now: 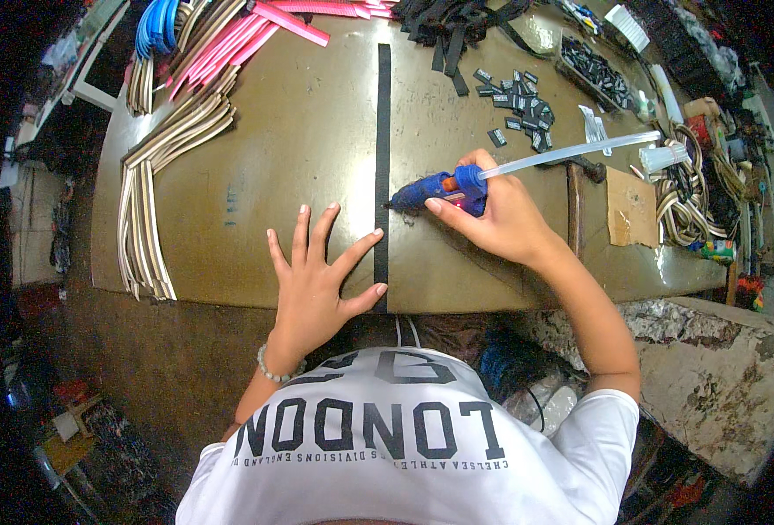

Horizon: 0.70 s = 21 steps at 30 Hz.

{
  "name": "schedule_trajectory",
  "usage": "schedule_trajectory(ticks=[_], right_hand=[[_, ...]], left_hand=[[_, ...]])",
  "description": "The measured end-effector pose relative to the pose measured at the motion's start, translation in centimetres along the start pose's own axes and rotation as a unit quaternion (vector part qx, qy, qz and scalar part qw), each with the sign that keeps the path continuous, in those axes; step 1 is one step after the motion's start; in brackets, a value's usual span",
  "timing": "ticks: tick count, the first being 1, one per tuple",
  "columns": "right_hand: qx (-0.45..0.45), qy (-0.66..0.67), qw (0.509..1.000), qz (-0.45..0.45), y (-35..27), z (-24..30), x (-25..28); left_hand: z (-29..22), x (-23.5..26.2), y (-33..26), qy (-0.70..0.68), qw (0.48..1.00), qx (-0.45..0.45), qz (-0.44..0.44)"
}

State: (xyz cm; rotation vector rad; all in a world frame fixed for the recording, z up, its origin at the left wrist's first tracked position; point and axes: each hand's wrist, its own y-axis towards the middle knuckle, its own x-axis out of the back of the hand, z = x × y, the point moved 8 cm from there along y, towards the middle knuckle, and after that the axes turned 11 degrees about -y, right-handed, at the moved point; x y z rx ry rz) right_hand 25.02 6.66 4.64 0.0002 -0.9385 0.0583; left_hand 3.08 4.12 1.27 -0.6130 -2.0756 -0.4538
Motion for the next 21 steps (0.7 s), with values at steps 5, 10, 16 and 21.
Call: schedule_trajectory(ticks=[5,10,16,21], right_hand=[[0.021,-0.014,1.0,-0.013,1.7,0.1,0.3],[0.06,-0.071,0.994,-0.05,2.3,1.5,1.2],[0.17,-0.258,0.926,-0.216,-2.1,4.5,3.3],[-0.263,-0.043,0.848,-0.458,-12.3,-10.8,11.9]], left_hand=[[0.0,0.0,0.0,0.003,1.0,0.004,0.002],[0.0,-0.1,0.1,-0.001,1.0,0.012,0.007],[-0.2,0.2,-0.1,-0.012,0.999,0.023,0.029],[-0.6,0.2,0.0,-0.004,0.999,0.024,0.036]])
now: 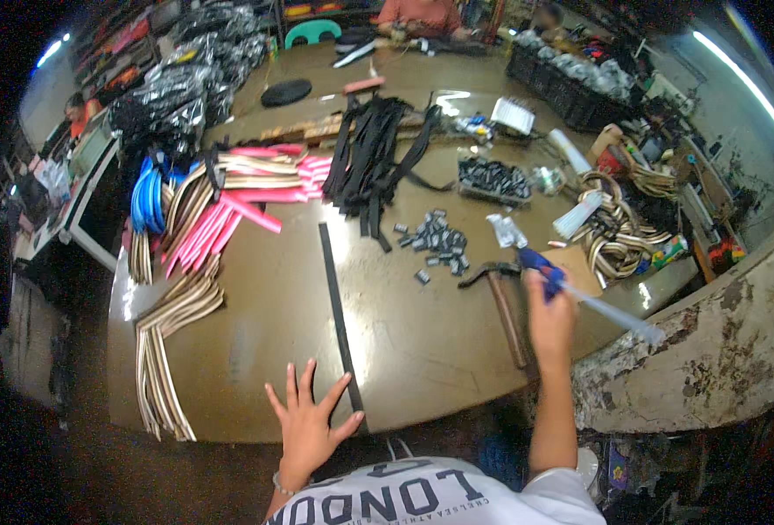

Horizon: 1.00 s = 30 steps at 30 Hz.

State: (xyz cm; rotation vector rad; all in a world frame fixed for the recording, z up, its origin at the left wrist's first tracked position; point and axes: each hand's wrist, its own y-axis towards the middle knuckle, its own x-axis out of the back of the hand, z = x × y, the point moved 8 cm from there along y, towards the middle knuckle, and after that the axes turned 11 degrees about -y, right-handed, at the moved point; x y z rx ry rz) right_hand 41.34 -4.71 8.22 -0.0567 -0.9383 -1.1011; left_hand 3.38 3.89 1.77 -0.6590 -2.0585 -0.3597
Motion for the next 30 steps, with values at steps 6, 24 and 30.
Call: schedule_trajectory(ticks=[6,24,30], right_hand=[[-0.081,-0.037,0.995,-0.041,1.5,-13.8,1.6],[0.094,-0.015,0.981,-0.166,-0.6,-12.1,6.3],[0.115,-0.005,0.986,-0.122,0.8,-10.5,7.0]], left_hand=[[0.8,-0.8,-0.5,0.004,1.0,-0.002,-0.003],[1.0,0.5,-1.1,-0.105,0.979,0.006,-0.173],[1.2,0.5,-1.2,-0.13,0.973,0.01,-0.191]])
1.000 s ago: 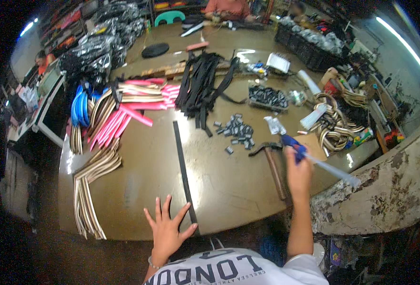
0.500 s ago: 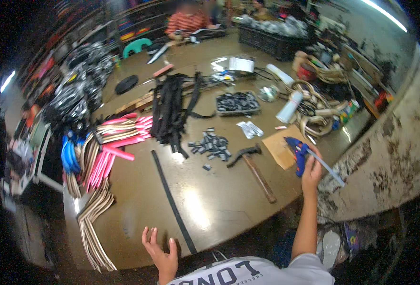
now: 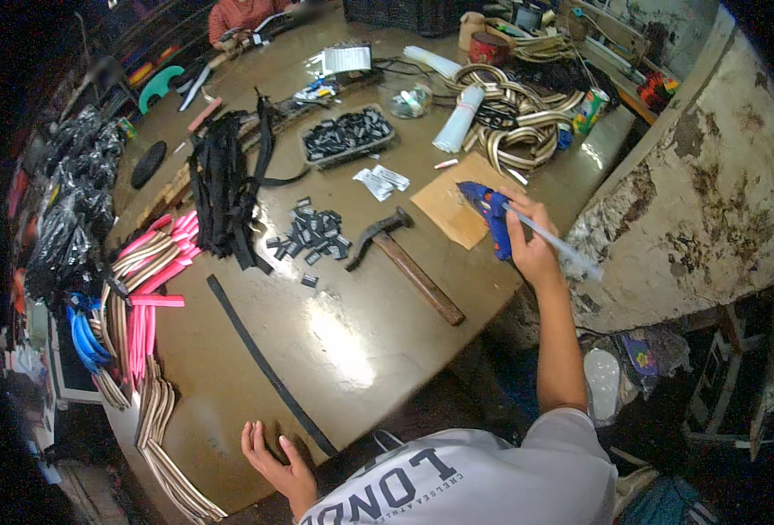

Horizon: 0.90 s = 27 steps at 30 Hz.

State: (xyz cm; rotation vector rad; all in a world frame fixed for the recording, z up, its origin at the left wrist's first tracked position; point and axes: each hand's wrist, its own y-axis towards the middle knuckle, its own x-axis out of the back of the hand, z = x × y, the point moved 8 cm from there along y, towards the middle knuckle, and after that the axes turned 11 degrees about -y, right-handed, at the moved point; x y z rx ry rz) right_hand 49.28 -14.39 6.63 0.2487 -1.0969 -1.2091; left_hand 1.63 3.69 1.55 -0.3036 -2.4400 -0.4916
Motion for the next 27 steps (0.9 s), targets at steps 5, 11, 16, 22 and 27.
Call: schedule_trajectory(ticks=[5,11,16,22,27], right_hand=[[-0.053,-0.072,0.995,0.046,0.9,0.3,0.0],[-0.131,-0.039,0.989,0.064,1.1,-0.5,-0.2],[-0.195,-0.1,0.967,0.131,-2.0,-2.1,-1.5],[-0.156,-0.256,0.954,0.03,-9.1,3.1,-2.3],[-0.023,-0.228,0.973,0.021,-9.7,11.1,-4.4]], left_hand=[[0.0,-0.6,0.1,0.095,0.995,-0.004,0.031],[-0.6,-0.6,0.4,0.09,0.995,-0.029,0.021],[-0.1,0.5,0.5,-0.022,0.999,-0.017,0.017],[1.5,4.8,2.2,-0.147,0.985,0.056,-0.062],[5.0,13.7,5.1,-0.022,0.976,0.02,-0.214]])
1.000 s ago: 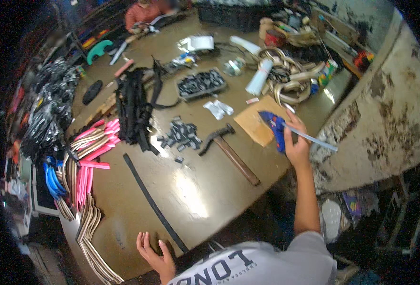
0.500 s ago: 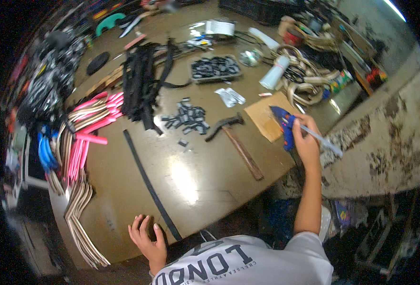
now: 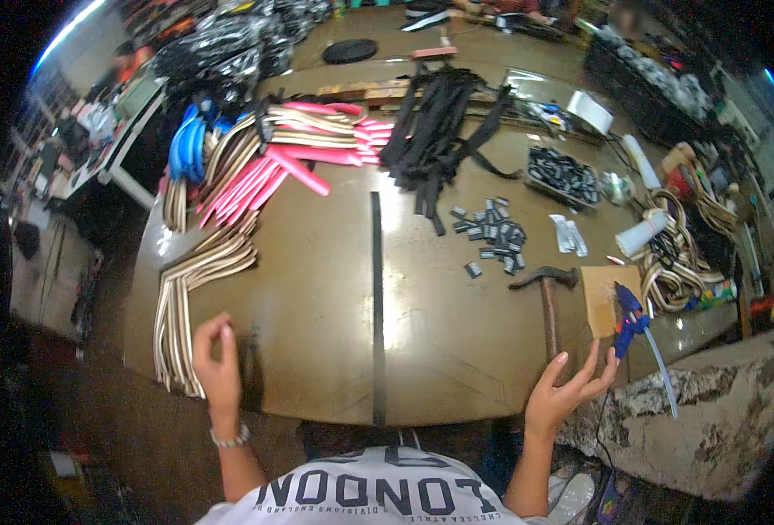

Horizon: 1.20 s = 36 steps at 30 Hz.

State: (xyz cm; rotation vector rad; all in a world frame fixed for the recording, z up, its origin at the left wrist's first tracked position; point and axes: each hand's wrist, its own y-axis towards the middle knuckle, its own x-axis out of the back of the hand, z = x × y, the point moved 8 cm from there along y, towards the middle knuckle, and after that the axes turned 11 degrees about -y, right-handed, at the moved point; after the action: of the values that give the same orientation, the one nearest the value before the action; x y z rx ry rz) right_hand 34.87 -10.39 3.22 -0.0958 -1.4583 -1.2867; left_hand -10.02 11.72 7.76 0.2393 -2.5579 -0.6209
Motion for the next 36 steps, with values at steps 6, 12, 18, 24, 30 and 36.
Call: schedule_trajectory(ticks=[6,12,18,24,30,36], right_hand=[[0.068,0.068,0.993,0.064,0.5,3.2,-0.8],[0.107,0.063,0.988,0.09,0.0,3.1,-1.4],[0.076,0.093,0.989,0.086,-0.1,2.6,-1.5],[0.09,0.108,0.986,0.085,0.2,3.2,-0.9],[0.098,0.177,0.979,0.004,3.7,6.4,4.9],[0.213,0.279,0.936,-0.037,5.0,13.0,10.2]], left_hand=[[10.1,10.6,5.2,0.272,0.952,0.024,-0.139],[21.9,11.3,11.3,0.19,0.975,0.114,-0.027],[24.5,11.1,12.0,0.116,0.984,0.118,-0.06],[23.3,11.5,11.6,0.114,0.978,0.132,-0.113],[6.0,11.3,12.7,0.05,0.989,-0.049,-0.133],[-2.1,11.4,14.2,0.095,0.972,-0.193,-0.093]])
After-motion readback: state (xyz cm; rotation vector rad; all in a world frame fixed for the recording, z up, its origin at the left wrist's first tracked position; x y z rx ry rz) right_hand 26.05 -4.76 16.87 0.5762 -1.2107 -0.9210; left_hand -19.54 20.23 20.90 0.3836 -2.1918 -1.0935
